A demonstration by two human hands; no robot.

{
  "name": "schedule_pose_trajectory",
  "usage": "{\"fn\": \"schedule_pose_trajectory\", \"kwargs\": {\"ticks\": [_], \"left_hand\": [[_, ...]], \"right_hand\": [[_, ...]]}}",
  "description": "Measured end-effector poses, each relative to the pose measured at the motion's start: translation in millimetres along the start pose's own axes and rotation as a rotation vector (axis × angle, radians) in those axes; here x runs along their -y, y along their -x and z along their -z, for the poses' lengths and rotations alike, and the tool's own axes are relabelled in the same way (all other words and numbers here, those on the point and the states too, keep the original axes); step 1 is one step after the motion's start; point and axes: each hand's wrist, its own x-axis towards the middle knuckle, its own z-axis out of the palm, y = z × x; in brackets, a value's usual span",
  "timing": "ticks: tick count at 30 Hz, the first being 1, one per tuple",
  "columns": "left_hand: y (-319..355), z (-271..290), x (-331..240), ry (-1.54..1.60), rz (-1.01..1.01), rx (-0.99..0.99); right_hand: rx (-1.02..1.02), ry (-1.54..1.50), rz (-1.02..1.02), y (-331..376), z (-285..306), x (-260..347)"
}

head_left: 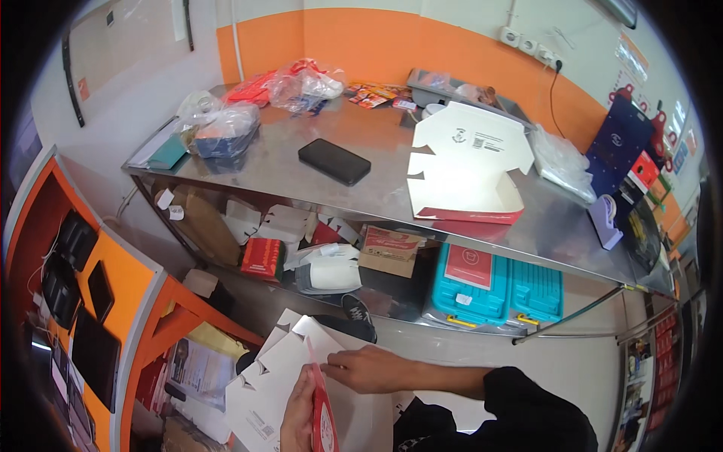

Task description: The person assembles cardboard takeout boxes by folding along the pre-scored lines and tucking the tabs into the corresponding slots by hand.

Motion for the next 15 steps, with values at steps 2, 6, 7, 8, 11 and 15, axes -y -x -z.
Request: {"fn": "schedule_pose_trajectory", "kwargs": {"ticks": [2,6,7,8,11,15], "left_hand": [[-4.2,-34.7,-28.7,-0.012,0.01,0.042],[-34.1,-45.0,-82.7,0.016,-0.129,0.221],[-50.6,-39.8,-88.0,0.053,-0.177,0.301],[-60.7,-43.6,-97.2,0.087,-0.235,0.377],[-68.6,-94.6,-117.8,0.024,-0.537,0.204],[-105.4,-160.6,-119.3,-0.524,-0.901,0.189]], "right_hand": [[0.024,-0.024,-0.068,1.4,28.0,-13.1],[-0.321,0.271,-0.123,12.3,158.6,-48.3],[-0.467,0.289,-0.339,21.3,189.9,-55.9],[-0.659,0.15,-0.315,29.6,226.1,-68.5],[-0.698,0.574,-0.51,61.4,318.0,-102.7],[-0.616,0.602,-0.775,110.0,334.3,-173.5]]}}
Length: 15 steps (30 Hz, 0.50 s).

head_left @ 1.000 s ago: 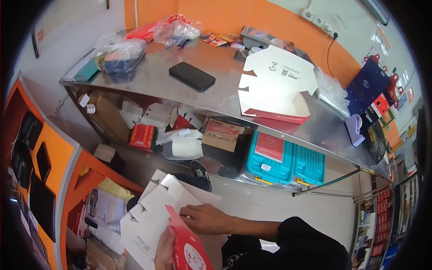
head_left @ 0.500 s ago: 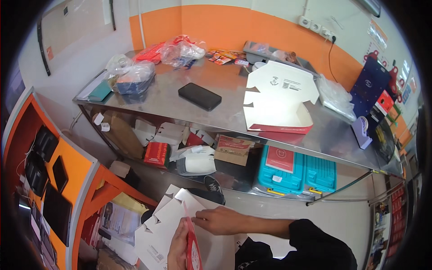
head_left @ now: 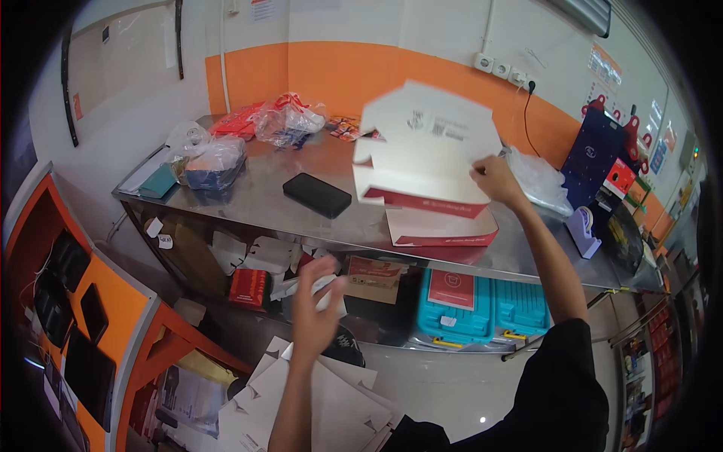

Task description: The person assembles cardboard takeout boxes by folding along the pre-scored lines and tucking the tabs into the corresponding slots by hand.

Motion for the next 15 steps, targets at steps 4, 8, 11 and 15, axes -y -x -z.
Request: {"fn": "schedule_pose_trajectory", "kwargs": {"ticks": [4,8,11,15], "left_hand": [[-49.3,-54.1,1.2,-0.517,-0.476,0.028],[-66.9,-95.0,7.3,-0.749,-0.599,0.092],[-76.1,-104.6,16.0,-0.893,-0.627,0.159],[-84.3,-118.0,23.0,-1.091,-0.607,0.372]], "right_hand": [[0.002,0.038,0.015,15.8,-43.1,-21.7],[-0.085,0.04,-0.016,36.6,-61.7,-39.9],[-0.079,0.23,-0.023,39.3,-66.7,-48.0],[0.061,-0.09,-0.239,46.8,-63.5,-46.5]]}}
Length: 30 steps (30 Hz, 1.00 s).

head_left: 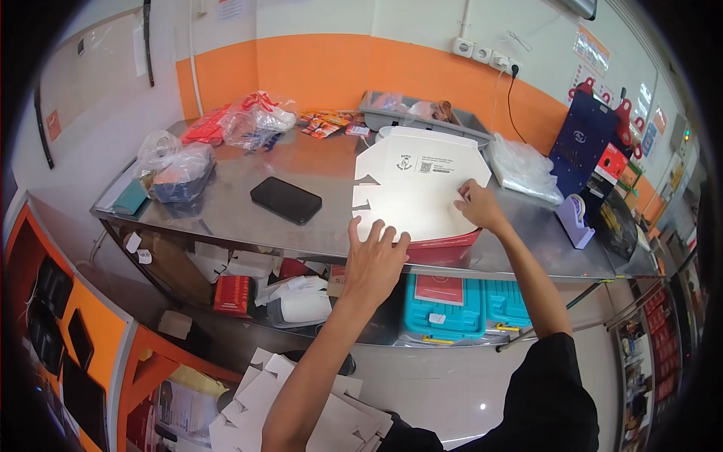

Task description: The person assembles cardboard takeout boxes by folding along the pre-scored lines and tucking the tabs into the corresponding slots by hand.

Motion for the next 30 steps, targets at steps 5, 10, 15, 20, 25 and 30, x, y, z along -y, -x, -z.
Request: {"fn": "schedule_pose_trajectory", "kwargs": {"ticks": [5,10,15,20,25,30], "left_hand": [[-16.6,3.5,-14.7,0.006,-0.057,0.209],[-29.3,21.8,-30.6,0.043,-0.037,0.407],[16.0,18.5,-30.1,0.053,0.01,-0.043],[163.4,115.3,-12.7,0.146,0.51,0.033],[382.8,146.5,-23.0,-0.219,1.38,0.175],[485.1,174.8,-107.9,-0.472,1.791,0.076]], "right_hand": [[-0.049,-0.272,-0.226,13.5,1.6,-5.6],[0.031,-0.098,0.018,16.0,-5.1,-39.4],[0.096,0.021,0.09,8.1,-3.8,-40.6],[-0.584,0.106,0.237,99.1,45.7,82.2],[0.189,-0.52,0.321,253.7,-45.4,159.5],[0.674,-0.44,0.292,306.9,-179.7,198.1]]}}
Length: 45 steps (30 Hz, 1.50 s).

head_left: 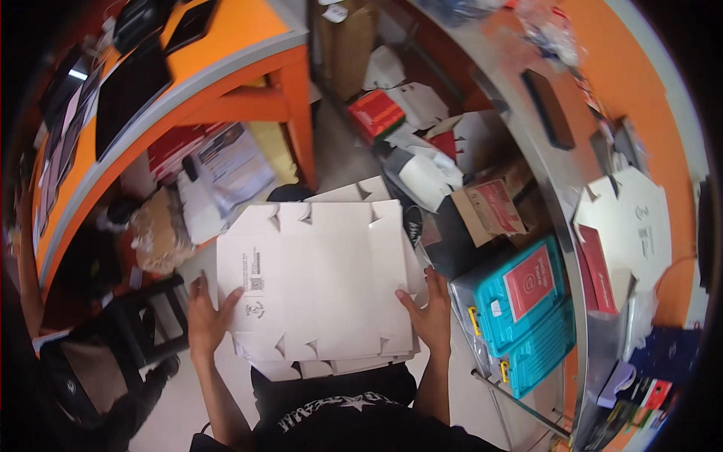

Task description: The person assembles cardboard takeout boxes by folding along the pre-scored lines and tucking the tabs into the corresponding slots by hand.

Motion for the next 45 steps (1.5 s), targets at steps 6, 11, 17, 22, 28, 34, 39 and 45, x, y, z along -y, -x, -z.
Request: {"fn": "schedule_pose_trajectory", "kwargs": {"ticks": [6,11,17,22,28,34,39,45], "left_hand": [[12.5,-6.8,-35.1,0.435,0.053,0.124],[12.2,-6.4,-43.6,0.409,0.02,0.051],[10.9,10.5,-49.1,0.429,-0.068,-0.025],[16.9,30.2,-46.5,1.051,0.165,0.059],[14.0,33.3,-21.3,1.498,0.12,0.125],[-29.7,29.9,-42.0,0.718,-0.025,-0.139],[-9.8,30.8,-137.5,1.502,0.019,0.469],[6.5,11.2,-213.4,1.476,0.18,0.818]], "right_hand": [[0.166,0.096,0.059,-7.3,3.8,0.0],[0.069,0.173,0.143,-4.4,0.1,16.2],[0.006,0.035,0.151,-2.9,-3.3,25.2],[-0.017,-0.133,0.072,-21.8,4.0,30.7],[0.223,-0.814,-0.203,-65.0,14.4,31.9],[0.145,-0.97,-0.248,-47.7,32.5,42.2],[-0.182,-0.846,-0.017,-1.7,29.6,85.2],[0.059,-0.237,0.646,14.5,53.8,96.0]]}}
